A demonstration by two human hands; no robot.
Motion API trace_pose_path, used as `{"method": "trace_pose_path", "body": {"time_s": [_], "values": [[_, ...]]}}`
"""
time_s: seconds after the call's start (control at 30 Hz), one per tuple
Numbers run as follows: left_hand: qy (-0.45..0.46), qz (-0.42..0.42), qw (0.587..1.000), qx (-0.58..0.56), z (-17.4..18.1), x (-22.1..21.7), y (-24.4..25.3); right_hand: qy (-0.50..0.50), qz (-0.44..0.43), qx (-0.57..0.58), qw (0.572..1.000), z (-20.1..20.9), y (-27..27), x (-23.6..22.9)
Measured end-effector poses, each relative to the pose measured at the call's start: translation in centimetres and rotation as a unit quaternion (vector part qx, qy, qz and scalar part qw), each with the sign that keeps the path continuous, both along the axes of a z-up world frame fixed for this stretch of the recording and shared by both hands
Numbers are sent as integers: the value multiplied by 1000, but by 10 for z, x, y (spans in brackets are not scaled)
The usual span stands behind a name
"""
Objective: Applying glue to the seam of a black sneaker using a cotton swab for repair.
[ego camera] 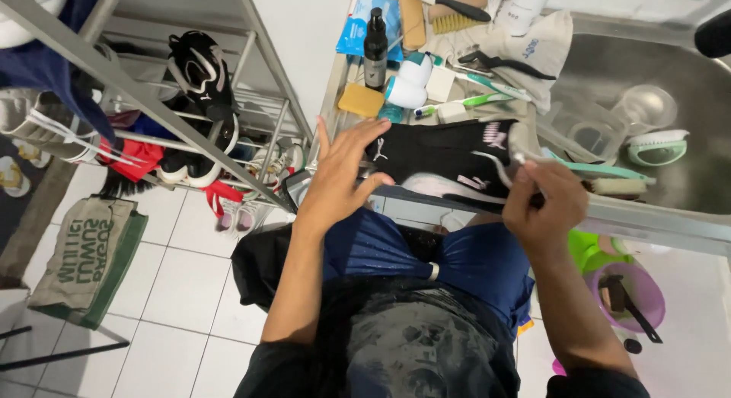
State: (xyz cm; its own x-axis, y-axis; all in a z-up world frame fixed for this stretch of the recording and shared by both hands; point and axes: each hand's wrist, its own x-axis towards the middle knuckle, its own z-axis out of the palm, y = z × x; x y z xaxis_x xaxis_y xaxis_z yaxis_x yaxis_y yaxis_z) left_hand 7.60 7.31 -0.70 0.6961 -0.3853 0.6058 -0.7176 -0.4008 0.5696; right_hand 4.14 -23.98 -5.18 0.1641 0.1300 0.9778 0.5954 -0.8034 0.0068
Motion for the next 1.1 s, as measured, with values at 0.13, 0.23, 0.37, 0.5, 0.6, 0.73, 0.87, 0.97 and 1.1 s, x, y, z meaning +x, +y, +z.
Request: {"method": "trace_pose_path", "body": {"time_s": [0.13, 0.23, 0.37, 0.5, 0.6, 0.73, 0.87, 0.97, 1.1], "values": [[19, 6, 999, 41, -6, 0, 0, 33, -10, 16, 999, -3, -1, -7], [35, -1, 998, 43, 0, -1, 4, 63, -38, 28, 997, 17, 8, -7], [44, -4, 998, -37, 14, 7, 10, 119, 20, 94, 988, 54, 27, -18], [-5, 65, 987, -148, 30, 27, 18, 105, 42, 90, 989, 67, 33, -17], [13, 92, 974, -208, 37, 28, 15, 133, 83, 146, 977, 78, 41, -27], [37, 89, 962, -254, 36, 17, 5, 144, 64, 140, 978, 66, 23, -39], [103, 86, 948, -288, 21, 36, 7, 229, 40, 99, 968, 64, -13, -23], [116, 88, 954, -261, 17, 65, 15, 358, 53, 69, 930, 111, -18, 6], [143, 107, 969, -173, 30, 73, 10, 625, -42, -19, 779, 155, -16, 68]]}}
